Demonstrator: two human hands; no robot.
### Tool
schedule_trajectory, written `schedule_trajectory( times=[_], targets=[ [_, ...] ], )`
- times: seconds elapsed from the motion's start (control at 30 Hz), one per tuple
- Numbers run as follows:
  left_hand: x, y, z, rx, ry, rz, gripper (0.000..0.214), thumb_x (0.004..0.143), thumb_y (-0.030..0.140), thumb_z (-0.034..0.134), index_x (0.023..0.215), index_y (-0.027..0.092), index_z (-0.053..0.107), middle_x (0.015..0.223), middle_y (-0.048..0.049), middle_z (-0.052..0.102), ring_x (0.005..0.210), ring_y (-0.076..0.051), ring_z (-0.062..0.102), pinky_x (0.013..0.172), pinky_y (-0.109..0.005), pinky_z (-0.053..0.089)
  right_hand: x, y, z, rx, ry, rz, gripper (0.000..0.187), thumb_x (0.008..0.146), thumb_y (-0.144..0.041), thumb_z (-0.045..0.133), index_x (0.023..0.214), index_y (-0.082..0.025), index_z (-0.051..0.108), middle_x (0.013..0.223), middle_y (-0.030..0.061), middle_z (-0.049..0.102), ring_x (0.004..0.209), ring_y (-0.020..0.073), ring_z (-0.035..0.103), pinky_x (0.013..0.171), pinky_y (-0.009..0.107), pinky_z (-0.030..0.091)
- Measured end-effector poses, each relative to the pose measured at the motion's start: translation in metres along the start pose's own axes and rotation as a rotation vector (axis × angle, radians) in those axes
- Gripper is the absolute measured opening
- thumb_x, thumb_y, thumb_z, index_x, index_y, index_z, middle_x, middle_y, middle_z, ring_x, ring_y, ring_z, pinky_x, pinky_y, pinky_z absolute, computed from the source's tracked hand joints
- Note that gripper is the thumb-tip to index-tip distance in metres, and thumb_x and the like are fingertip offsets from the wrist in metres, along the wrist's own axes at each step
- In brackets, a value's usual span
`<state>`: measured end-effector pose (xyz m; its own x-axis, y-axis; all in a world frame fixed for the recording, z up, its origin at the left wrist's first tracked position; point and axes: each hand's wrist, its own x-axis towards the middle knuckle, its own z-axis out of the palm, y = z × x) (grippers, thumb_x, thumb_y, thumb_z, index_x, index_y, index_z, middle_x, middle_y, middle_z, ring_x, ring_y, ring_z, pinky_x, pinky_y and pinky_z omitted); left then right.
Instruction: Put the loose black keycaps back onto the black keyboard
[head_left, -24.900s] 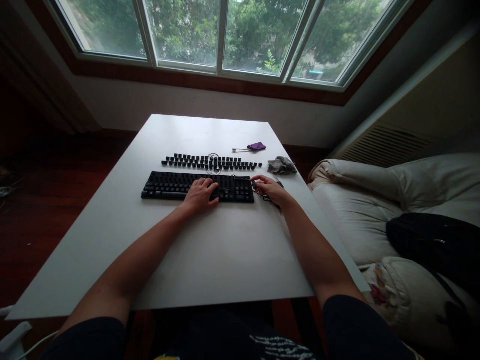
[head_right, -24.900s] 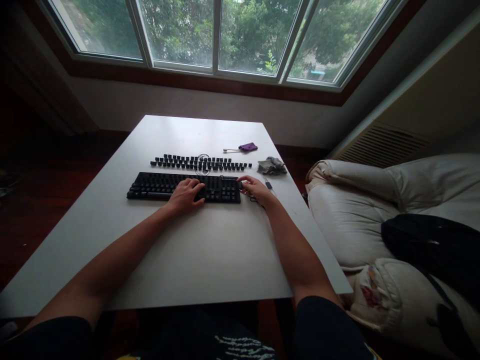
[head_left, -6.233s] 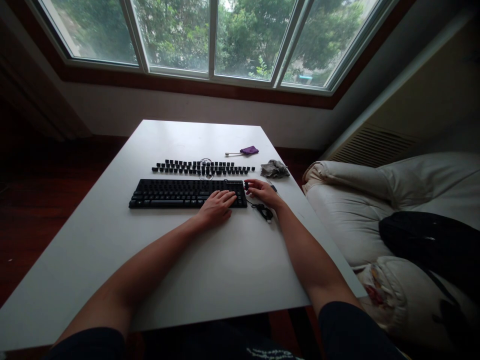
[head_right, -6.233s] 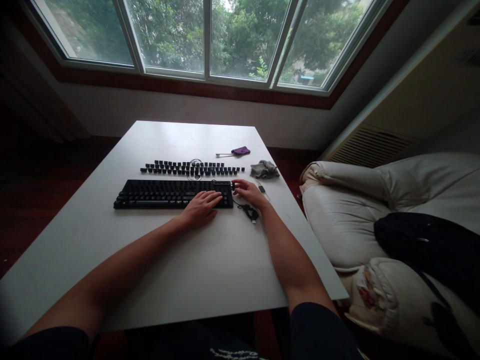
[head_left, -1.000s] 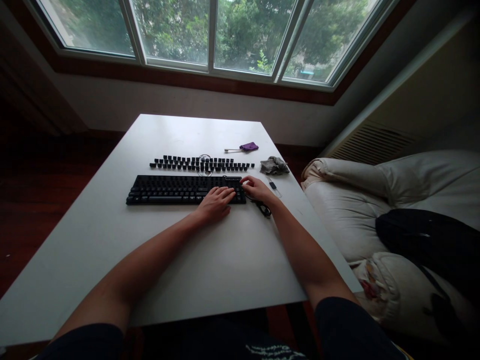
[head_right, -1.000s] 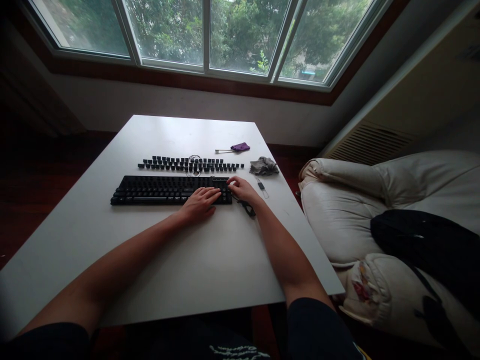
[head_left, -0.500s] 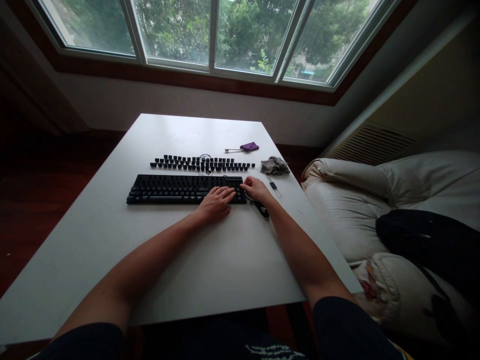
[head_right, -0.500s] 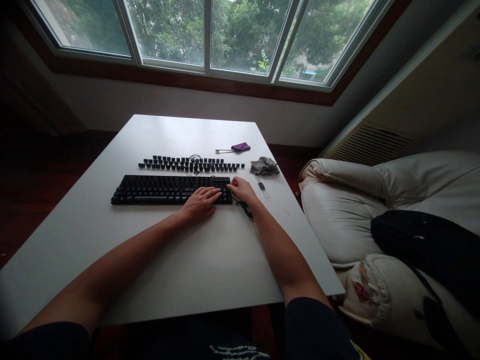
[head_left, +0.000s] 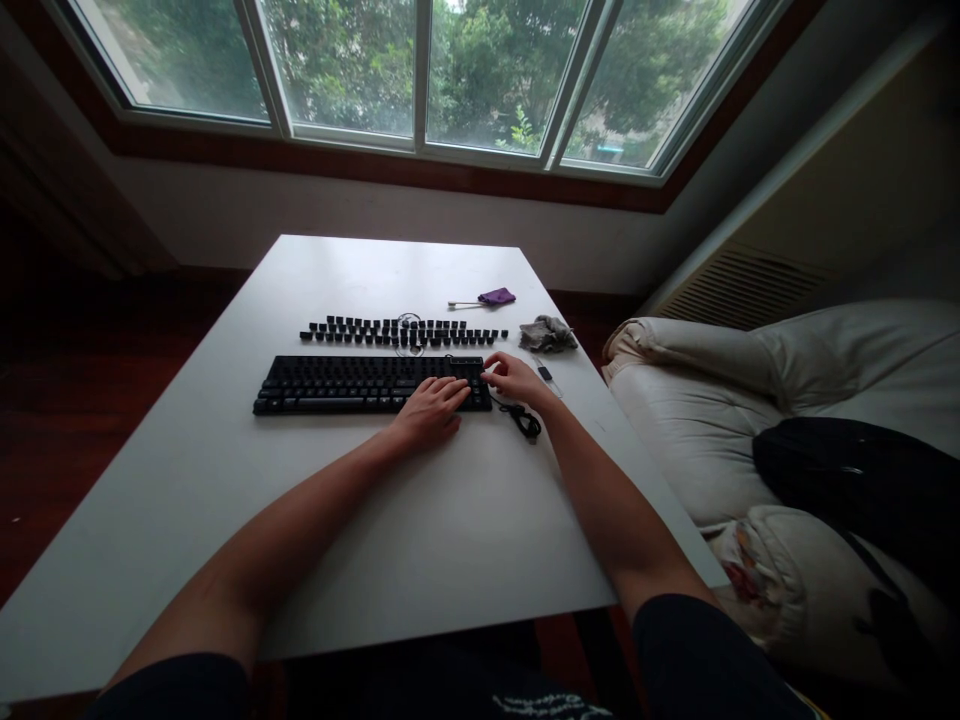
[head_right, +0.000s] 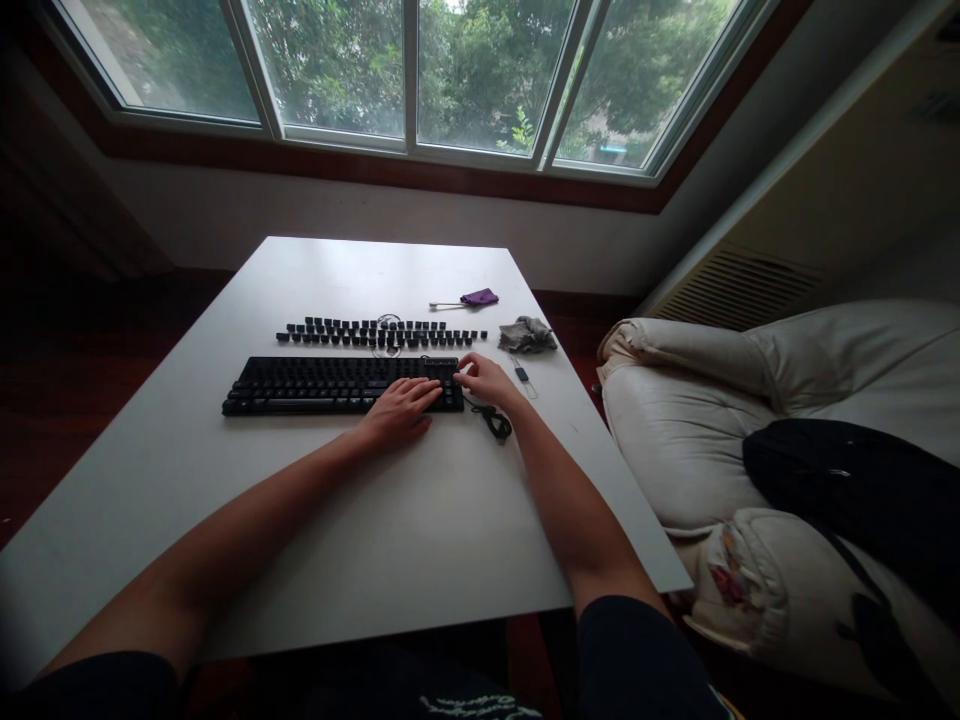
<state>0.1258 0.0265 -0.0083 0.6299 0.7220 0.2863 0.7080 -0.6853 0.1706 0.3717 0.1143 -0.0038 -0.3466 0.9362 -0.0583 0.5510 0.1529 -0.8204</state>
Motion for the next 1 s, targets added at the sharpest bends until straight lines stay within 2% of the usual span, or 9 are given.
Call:
schedule_trajectory(
  times=[0.13, 0.37, 0.6, 1.0],
  targets=[
    [0.000, 0.000, 0.000, 0.009, -0.005, -0.002, 0.058, 0.093, 0.031, 0.053, 0.150, 0.019, 0.048, 0.157, -0.0103, 0.046, 0.143, -0.029, 0.041, 0.118, -0.049, 0.032, -0.008, -0.007, -0.012, -0.167, -0.101, -0.160, 0.039, 0.079, -0.039, 0.073, 0.113, -0.022, 0.066, 0.076, -0.0029, 0.065, 0.069, 0.0141, 0.059, 0.068, 0.026, 0.047],
    [0.000, 0.000, 0.000, 0.021, -0.008, 0.005, 0.058, 0.094, 0.031, 0.051, 0.150, 0.017, 0.047, 0.157, -0.0103, 0.046, 0.143, -0.029, 0.041, 0.119, -0.048, 0.031, -0.007, -0.006, -0.012, -0.273, -0.029, -0.247, 0.033, 0.082, -0.033, 0.071, 0.113, -0.021, 0.071, 0.090, 0.0029, 0.070, 0.080, 0.0170, 0.063, 0.078, 0.030, 0.051],
    [0.000, -0.001, 0.001, 0.029, -0.003, 0.006, 0.057, 0.094, 0.031, 0.051, 0.150, 0.017, 0.047, 0.157, -0.0094, 0.046, 0.143, -0.029, 0.040, 0.119, -0.048, 0.031, 0.000, 0.003, -0.010, -0.298, 0.017, -0.351, 0.023, 0.084, -0.029, 0.071, 0.106, -0.021, 0.074, 0.098, 0.0057, 0.068, 0.083, 0.0177, 0.066, 0.074, 0.029, 0.055],
    [-0.001, -0.001, 0.001, 0.025, -0.001, 0.015, 0.057, 0.093, 0.030, 0.052, 0.149, 0.016, 0.049, 0.157, -0.0100, 0.046, 0.142, -0.029, 0.041, 0.117, -0.047, 0.032, -0.001, -0.002, -0.006, -0.231, 0.048, -0.347, 0.016, 0.087, -0.018, 0.062, 0.099, -0.020, 0.073, 0.101, 0.0060, 0.070, 0.087, 0.0180, 0.067, 0.077, 0.030, 0.057]
  ],
)
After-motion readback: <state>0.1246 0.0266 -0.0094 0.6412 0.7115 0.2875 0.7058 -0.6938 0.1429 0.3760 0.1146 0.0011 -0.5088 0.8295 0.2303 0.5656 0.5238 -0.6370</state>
